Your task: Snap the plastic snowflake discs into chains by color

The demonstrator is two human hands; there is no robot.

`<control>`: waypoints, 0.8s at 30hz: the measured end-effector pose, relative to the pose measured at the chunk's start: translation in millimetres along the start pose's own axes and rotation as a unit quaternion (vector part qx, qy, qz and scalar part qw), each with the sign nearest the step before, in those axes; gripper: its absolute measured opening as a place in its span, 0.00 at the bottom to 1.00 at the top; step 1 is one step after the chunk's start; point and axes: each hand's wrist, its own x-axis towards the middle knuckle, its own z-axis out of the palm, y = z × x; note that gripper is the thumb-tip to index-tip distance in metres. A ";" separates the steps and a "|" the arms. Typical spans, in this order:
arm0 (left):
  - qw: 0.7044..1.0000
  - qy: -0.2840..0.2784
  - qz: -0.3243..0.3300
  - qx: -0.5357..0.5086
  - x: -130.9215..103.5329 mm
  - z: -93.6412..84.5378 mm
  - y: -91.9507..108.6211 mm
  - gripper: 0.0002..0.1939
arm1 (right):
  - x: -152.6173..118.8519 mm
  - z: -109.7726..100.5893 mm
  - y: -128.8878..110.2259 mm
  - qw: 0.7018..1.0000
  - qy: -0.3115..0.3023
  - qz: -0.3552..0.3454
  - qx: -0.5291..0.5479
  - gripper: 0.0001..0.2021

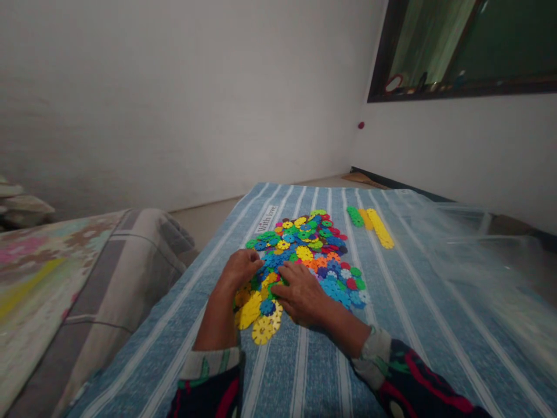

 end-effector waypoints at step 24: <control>0.993 -0.092 0.036 -0.067 -3.5 13.7 9.3 0.03 | -4.9 -12.4 39.5 0.975 0.023 0.219 0.011 0.06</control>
